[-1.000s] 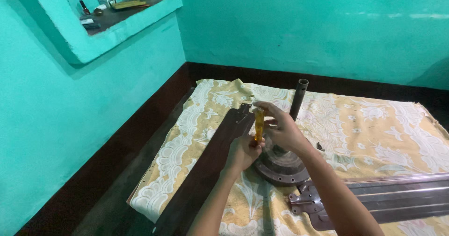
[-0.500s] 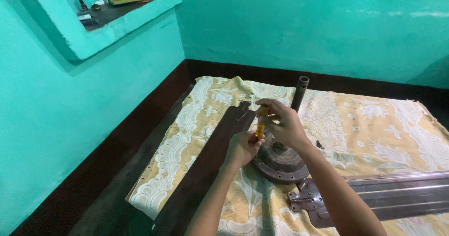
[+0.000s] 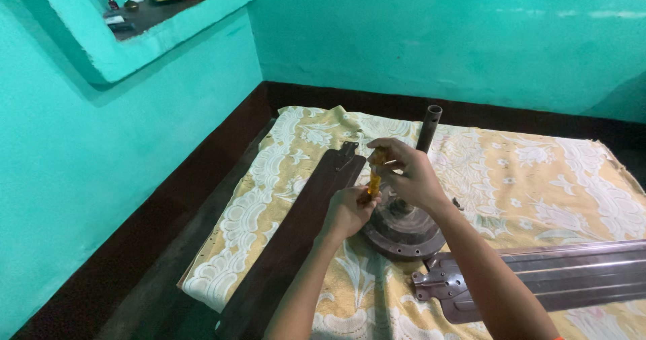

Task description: The person uses a screwdriver to tighten screws on a ceiling fan motor housing. They then attach a fan blade to the motor housing and secure it with screws.

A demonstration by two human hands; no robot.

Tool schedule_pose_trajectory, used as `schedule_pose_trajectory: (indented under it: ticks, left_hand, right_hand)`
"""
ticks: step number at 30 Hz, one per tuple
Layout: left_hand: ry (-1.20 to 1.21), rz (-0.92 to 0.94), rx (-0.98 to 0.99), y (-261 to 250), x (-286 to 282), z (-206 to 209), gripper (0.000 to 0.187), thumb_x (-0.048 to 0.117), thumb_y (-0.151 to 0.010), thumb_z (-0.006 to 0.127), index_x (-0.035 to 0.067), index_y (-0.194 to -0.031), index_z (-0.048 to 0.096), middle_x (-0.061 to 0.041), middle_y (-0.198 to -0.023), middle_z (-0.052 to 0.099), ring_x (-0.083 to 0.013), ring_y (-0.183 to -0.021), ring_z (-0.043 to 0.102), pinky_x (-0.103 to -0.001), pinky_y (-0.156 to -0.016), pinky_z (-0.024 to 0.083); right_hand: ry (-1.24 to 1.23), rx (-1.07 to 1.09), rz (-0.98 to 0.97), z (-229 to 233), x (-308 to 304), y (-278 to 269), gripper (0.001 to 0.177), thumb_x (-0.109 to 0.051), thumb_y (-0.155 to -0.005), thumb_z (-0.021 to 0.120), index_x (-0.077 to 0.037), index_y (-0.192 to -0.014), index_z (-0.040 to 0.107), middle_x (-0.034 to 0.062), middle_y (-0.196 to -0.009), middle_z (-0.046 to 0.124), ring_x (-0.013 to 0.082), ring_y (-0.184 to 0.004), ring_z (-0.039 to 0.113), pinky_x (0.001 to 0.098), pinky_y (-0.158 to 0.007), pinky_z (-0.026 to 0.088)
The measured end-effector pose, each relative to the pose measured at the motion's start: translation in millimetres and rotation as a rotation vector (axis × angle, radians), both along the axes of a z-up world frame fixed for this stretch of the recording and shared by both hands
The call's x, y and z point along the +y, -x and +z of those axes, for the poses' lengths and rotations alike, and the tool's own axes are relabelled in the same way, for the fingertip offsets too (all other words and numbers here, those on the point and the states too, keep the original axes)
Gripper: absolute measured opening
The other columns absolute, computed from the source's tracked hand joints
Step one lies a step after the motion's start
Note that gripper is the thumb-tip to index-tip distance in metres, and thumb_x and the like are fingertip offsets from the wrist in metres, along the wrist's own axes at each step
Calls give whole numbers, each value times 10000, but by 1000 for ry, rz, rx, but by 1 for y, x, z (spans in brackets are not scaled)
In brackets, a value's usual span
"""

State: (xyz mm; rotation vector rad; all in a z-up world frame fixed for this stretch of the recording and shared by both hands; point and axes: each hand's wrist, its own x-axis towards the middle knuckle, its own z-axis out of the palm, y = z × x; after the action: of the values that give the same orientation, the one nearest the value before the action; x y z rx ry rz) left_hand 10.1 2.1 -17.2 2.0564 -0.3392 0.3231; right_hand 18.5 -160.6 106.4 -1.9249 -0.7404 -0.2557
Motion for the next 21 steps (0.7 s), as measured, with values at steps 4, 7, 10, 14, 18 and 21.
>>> schedule_pose_trajectory:
  ticks: [4, 7, 10, 14, 18, 21]
  left_hand:
    - [131, -65, 26, 1, 2, 4, 177, 36, -916, 629, 26, -1058, 735, -83, -965, 787, -164, -876, 773, -297, -774, 607]
    - [36, 9, 47, 7, 3, 10, 147, 65, -898, 680, 48, -1022, 757, -90, -938, 789, -176, -854, 781, -305, -768, 602]
    - [35, 29, 11, 11, 2, 17, 143, 95, -903, 700, 51, -1028, 755, -109, -925, 782, -200, -838, 778, -327, -748, 591]
    - [-33, 72, 4, 13, 2, 22, 176, 167, -897, 739, 39, -1017, 755, -126, -904, 778, -226, -824, 772, -345, -741, 588]
    - [64, 82, 17, 15, 0, 20, 225, 203, -874, 765, 44, -1033, 754, -127, -926, 783, -220, -870, 790, -341, -754, 606]
    - [20, 125, 29, 16, 0, 18, 214, 205, -862, 781, 48, -1005, 753, -129, -926, 787, -236, -876, 781, -345, -766, 605]
  right_hand:
    - [19, -5, -45, 0, 3, -1, 434, -1, -832, 765, -48, -1246, 646, 72, -1041, 761, 152, -968, 755, 308, -874, 628]
    - [52, -56, -103, -1, 5, -3, 440, -46, -804, 824, -35, -1210, 655, 85, -1006, 765, 168, -932, 765, 325, -852, 626]
    - [54, -86, -84, -2, 6, -6, 423, -61, -829, 819, -34, -1217, 653, 93, -1008, 764, 169, -953, 765, 330, -881, 625]
    - [37, -62, -8, 0, 3, -8, 378, -30, -878, 751, -34, -1243, 652, 92, -1039, 774, 175, -1012, 767, 341, -949, 616]
    - [8, -2, 95, 2, -2, -5, 416, 21, -878, 709, -26, -1282, 620, 102, -1106, 754, 186, -1087, 740, 352, -996, 597]
    - [12, 48, 153, 5, -3, -2, 415, 59, -893, 673, -21, -1295, 606, 105, -1157, 736, 187, -1134, 721, 349, -1029, 589]
